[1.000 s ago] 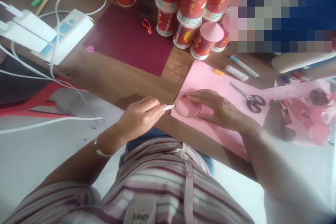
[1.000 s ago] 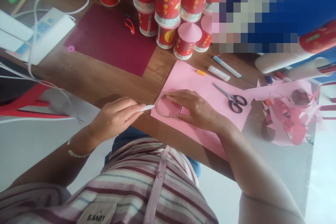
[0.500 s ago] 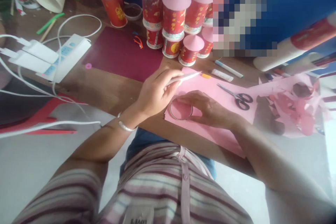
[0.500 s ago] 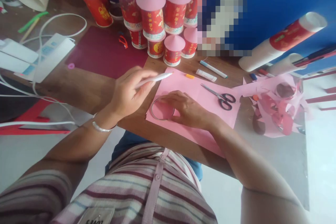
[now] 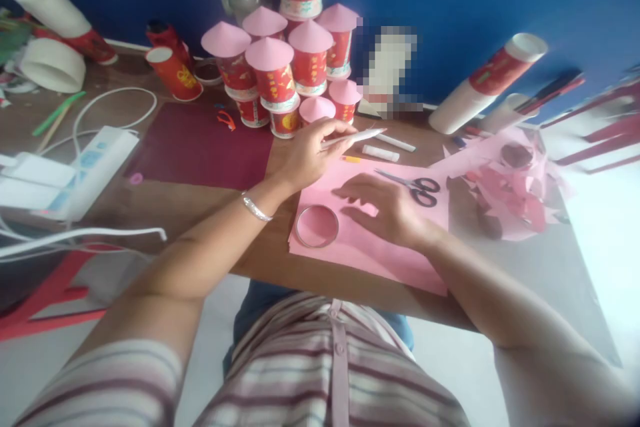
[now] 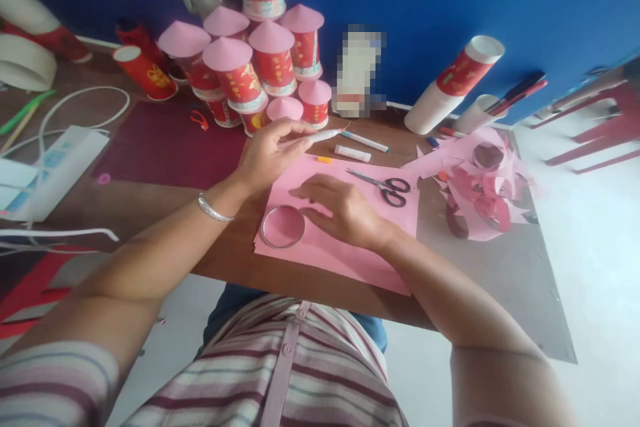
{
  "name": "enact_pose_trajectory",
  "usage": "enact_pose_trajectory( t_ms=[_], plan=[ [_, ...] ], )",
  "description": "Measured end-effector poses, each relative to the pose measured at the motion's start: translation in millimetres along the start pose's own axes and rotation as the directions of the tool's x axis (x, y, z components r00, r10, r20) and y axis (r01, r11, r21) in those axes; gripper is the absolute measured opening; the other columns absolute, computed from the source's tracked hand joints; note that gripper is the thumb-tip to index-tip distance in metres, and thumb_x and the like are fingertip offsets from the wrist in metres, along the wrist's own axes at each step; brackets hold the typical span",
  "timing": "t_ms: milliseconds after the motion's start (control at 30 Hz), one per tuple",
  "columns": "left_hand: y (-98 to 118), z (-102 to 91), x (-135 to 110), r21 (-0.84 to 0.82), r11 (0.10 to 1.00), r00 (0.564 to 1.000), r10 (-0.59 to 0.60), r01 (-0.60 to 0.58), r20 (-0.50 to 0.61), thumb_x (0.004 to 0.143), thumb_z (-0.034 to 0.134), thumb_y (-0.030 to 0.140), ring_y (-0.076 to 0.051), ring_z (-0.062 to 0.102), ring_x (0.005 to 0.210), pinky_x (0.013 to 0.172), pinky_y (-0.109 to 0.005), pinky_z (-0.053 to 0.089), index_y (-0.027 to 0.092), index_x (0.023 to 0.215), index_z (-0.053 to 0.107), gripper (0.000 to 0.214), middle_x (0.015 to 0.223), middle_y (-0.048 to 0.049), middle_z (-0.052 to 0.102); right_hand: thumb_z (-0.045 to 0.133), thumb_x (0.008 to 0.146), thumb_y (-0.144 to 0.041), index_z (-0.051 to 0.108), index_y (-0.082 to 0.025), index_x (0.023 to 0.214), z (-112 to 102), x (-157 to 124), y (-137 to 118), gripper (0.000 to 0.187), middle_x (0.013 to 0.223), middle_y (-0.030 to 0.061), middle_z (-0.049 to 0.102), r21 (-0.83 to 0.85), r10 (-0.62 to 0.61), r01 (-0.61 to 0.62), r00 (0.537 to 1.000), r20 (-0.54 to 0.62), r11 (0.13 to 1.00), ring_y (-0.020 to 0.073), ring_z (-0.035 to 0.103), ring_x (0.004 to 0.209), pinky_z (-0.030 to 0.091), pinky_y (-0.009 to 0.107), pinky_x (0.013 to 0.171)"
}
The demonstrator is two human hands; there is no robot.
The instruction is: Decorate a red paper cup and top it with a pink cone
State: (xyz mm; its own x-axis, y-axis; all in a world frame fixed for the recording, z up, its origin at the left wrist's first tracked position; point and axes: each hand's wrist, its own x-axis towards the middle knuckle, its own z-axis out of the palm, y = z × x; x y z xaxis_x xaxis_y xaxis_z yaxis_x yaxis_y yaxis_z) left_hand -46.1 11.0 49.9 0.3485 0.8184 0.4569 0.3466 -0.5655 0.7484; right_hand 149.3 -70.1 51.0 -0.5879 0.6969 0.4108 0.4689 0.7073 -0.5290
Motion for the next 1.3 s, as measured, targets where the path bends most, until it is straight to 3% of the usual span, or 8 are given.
enact_pose_trajectory(
  t_ms=[100,233,433,533,700,1000,1167,1300],
  plan=[
    [-5,3.0,1,0.057,0.998,0.999,-0.022,0.020,0.032,0.093,0.069,0.028,-0.018,0.069,0.097,0.091,-0.034,0.056,0.020,0.098,0.074,0.010,0.100,-0.0031,0.076,0.050,0.104,-0.030,0.070,-0.021,0.124,-15,0,5,0.030,0.104,0.0101,0.072,-0.368,0.044,-0.128,0.973,-0.227,0.921,0.0192,0.069,0.081,0.057,0.033,0.068],
    [-4,11.5,-5,-0.023,0.999,0.991,-0.039,0.042,0.129,0.091,0.071,0.040,-0.018,0.070,0.091,0.085,-0.033,0.057,0.018,0.094,0.072,0.023,0.096,-0.0044,0.076,0.044,0.105,-0.026,0.070,-0.020,0.119,-19,6,12,0.030,0.083,0.0072,0.069,-0.667,0.014,-0.128,0.985,-0.174,0.734,0.0187,0.063,0.071,0.047,0.032,0.058],
    [3,-2.1,-35,0.039,0.997,0.968,0.049,-0.060,0.245,0.091,0.069,0.053,-0.026,0.065,0.121,0.102,-0.043,0.054,0.020,0.137,0.056,0.058,0.131,-0.0140,0.068,0.035,0.102,-0.014,0.068,-0.020,0.087,-12,1,26,0.037,0.068,0.0054,0.062,-0.727,0.033,-0.110,0.992,-0.119,0.678,0.0165,0.054,0.060,0.037,0.032,0.054],
    [3,-19.3,-61,0.122,0.965,0.877,0.155,-0.234,0.455,0.075,0.079,0.066,-0.040,0.040,0.149,0.121,-0.058,0.038,0.021,0.160,0.030,0.107,0.160,-0.0225,0.042,0.040,0.099,-0.015,0.066,-0.018,0.100,-16,-11,41,0.026,0.067,0.0036,0.064,-0.732,0.069,-0.211,0.973,-0.219,0.648,0.0152,0.052,0.056,0.031,0.030,0.051],
    [-9,-34.4,-100,0.206,0.944,0.779,0.077,-0.257,0.622,0.064,0.082,0.072,-0.043,0.030,0.155,0.123,-0.062,0.035,0.024,0.166,0.006,0.136,0.168,-0.0240,0.027,0.040,0.093,-0.009,0.066,-0.016,0.107,-15,-29,58,0.030,0.076,0.0053,0.069,-0.669,0.045,-0.159,0.982,-0.185,0.726,0.0163,0.058,0.063,0.035,0.030,0.054],
    [-20,-25.8,-100,0.221,0.930,0.776,0.098,-0.294,0.623,0.064,0.085,0.066,-0.042,0.034,0.153,0.123,-0.061,0.036,0.022,0.166,0.012,0.132,0.165,-0.0242,0.034,0.044,0.091,-0.008,0.065,-0.017,0.110,-3,-43,67,0.030,0.080,0.0058,0.069,-0.736,-0.016,0.042,0.999,0.043,0.675,0.0170,0.057,0.067,0.038,0.032,0.058],
    [-23,-27.3,-99,0.186,0.946,0.774,0.096,-0.267,0.626,0.065,0.083,0.069,-0.042,0.033,0.153,0.123,-0.060,0.035,0.020,0.164,0.019,0.128,0.165,-0.0250,0.034,0.047,0.092,-0.013,0.065,-0.016,0.112,-6,-48,72,0.027,0.083,0.0077,0.070,-0.745,0.024,0.023,0.998,0.053,0.666,0.0181,0.057,0.068,0.035,0.033,0.056],
    [-34,-32.5,-92,0.227,0.959,0.887,0.046,-0.168,0.460,0.090,0.063,0.065,-0.038,0.039,0.149,0.121,-0.058,0.037,0.017,0.160,0.029,0.091,0.159,-0.0238,0.042,0.044,0.093,-0.010,0.067,-0.015,0.111,-7,-49,73,0.029,0.084,0.0077,0.072,-0.772,0.034,0.020,0.998,0.053,0.635,0.0181,0.058,0.067,0.034,0.033,0.055]
  ],
)
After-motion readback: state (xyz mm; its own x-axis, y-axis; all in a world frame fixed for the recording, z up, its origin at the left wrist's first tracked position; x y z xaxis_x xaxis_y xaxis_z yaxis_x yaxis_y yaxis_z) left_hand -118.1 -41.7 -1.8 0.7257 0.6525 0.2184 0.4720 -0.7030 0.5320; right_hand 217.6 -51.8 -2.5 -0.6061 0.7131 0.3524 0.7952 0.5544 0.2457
